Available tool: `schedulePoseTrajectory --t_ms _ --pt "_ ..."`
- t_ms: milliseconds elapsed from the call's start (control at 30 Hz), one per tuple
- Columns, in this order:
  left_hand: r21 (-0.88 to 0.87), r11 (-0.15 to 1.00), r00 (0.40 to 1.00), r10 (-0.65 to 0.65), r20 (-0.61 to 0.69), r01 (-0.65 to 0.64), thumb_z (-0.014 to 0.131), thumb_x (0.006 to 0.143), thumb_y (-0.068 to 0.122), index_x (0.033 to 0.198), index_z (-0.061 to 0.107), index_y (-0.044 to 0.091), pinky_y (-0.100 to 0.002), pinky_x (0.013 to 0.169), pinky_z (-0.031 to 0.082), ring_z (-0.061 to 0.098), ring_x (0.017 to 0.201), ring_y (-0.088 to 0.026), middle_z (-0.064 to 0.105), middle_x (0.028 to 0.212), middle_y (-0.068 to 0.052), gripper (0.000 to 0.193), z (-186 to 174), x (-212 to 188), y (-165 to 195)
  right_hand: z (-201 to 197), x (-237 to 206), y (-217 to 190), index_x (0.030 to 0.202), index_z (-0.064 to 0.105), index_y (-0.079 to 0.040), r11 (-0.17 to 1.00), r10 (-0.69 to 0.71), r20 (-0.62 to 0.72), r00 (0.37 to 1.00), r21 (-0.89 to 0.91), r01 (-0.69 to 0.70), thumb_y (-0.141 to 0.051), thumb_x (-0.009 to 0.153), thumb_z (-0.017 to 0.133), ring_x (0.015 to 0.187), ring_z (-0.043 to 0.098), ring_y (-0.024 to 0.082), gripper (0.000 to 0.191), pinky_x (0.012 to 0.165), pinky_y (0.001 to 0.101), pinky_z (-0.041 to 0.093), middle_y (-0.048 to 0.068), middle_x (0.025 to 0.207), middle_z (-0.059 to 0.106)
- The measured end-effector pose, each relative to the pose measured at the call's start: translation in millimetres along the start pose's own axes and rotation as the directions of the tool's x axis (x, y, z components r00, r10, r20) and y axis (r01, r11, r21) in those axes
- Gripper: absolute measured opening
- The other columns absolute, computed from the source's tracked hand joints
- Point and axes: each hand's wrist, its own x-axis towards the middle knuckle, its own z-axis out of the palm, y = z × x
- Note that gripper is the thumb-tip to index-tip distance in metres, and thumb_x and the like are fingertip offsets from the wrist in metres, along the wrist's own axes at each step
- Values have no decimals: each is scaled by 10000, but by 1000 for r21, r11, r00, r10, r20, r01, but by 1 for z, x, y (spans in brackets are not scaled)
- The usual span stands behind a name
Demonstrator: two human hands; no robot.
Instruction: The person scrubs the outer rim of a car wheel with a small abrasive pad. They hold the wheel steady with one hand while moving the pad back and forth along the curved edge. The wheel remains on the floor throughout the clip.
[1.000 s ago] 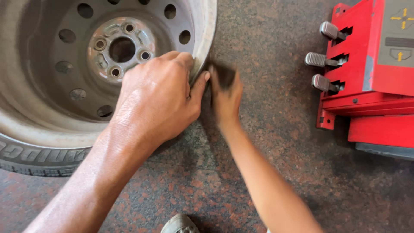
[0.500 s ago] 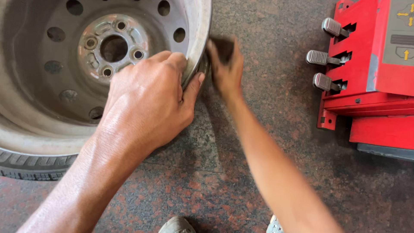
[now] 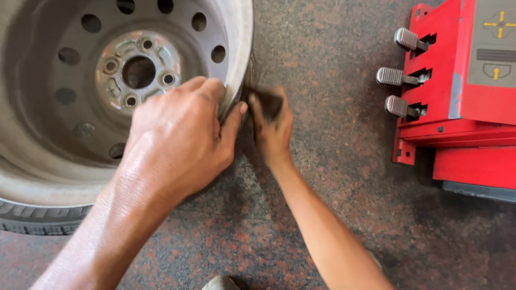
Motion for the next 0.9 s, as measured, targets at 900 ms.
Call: schedulePoseTrajectory --t_ms 900 --pt "-25 1000 1000 0 -8 -1 663 975 323 847 672 -26 -469 561 519 650 555 -300 653 739 -162 372 2 3 -2 1 25 18 1185 659 4 988 151 -7 988 33 -151 -221 1006 726 979 708 219 295 910 345 579 136 1091 760"
